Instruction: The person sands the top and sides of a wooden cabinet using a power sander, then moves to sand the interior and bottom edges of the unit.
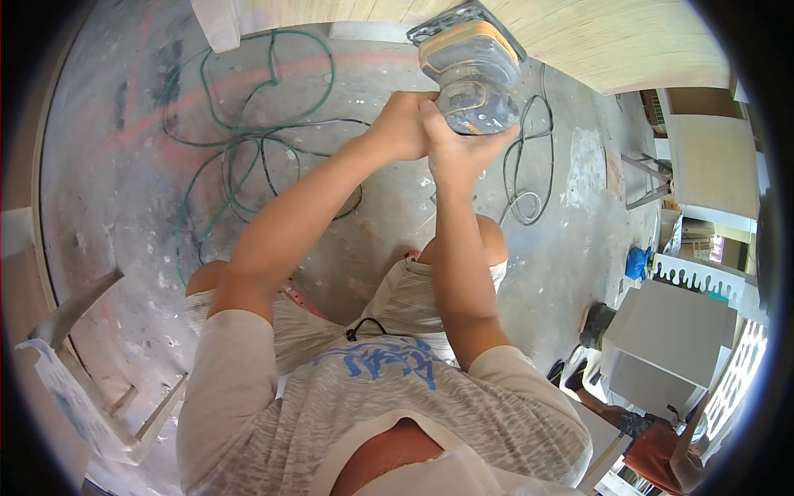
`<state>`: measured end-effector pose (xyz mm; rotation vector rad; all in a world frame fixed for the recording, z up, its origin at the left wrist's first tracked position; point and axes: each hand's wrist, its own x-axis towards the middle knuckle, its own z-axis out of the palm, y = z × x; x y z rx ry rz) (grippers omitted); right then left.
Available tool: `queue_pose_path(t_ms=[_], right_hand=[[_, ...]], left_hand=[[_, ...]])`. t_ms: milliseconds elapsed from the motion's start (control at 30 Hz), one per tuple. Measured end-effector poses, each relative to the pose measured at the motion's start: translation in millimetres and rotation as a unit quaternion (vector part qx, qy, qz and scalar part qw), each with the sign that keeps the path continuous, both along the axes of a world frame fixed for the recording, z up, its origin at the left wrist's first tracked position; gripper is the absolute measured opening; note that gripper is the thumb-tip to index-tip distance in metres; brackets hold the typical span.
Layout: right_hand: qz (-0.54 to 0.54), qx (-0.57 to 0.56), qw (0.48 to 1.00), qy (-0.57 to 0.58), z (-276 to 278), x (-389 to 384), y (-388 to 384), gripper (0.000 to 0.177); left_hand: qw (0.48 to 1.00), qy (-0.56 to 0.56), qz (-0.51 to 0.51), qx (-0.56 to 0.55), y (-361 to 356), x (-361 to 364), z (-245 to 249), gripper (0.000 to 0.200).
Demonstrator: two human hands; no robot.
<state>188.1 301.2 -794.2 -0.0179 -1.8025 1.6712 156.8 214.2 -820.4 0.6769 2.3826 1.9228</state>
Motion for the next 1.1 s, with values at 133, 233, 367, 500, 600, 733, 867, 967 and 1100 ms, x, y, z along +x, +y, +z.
queue_pose_path(t_ms=[133,233,367,500,600,733,867,967,1100], right_hand=[[-0.019,0.019,1.000,0.004,4.5,-0.9,3.3,0.085],[0.028,-0.002,1.000,0.001,-10.1,-4.0,1.1,0.089],[0.117,-0.047,0.992,0.014,-12.6,-5.3,-14.9,0.090],[0.063,-0.090,0.994,0.015,0.5,-5.3,-23.4,0.088],[-0.015,-0.200,0.979,-0.019,1.9,-18.8,-0.5,0.080],[-0.032,-0.236,0.971,-0.007,20.5,-35.9,73.5,0.074],[-0.162,-0.268,0.949,0.018,21.2,-77.0,155.1,0.077],[-0.151,-0.310,0.939,0.002,31.8,-91.7,220.4,0.082],[-0.211,-0.241,0.945,0.069,55.2,-121.2,304.4,0.079]], left_hand=[[1.000,0.012,0.014,-0.024,2.0,-0.5,8.4,0.027],[0.988,0.092,0.029,-0.120,-7.2,-1.8,-3.2,0.030],[0.982,0.167,0.054,-0.071,-25.9,-0.5,-31.4,0.035],[0.978,0.159,0.027,-0.130,-33.1,-2.8,-1.8,0.036],[0.973,0.050,-0.017,-0.225,-21.5,9.5,61.4,0.043],[0.924,0.255,0.193,-0.208,-74.9,22.4,122.2,0.047],[0.542,0.472,0.588,-0.371,-215.5,-13.9,207.1,0.064],[0.799,0.366,0.464,-0.110,-236.9,-26.5,251.0,0.063],[0.879,0.116,0.404,0.227,-232.9,-44.6,244.9,0.055]])
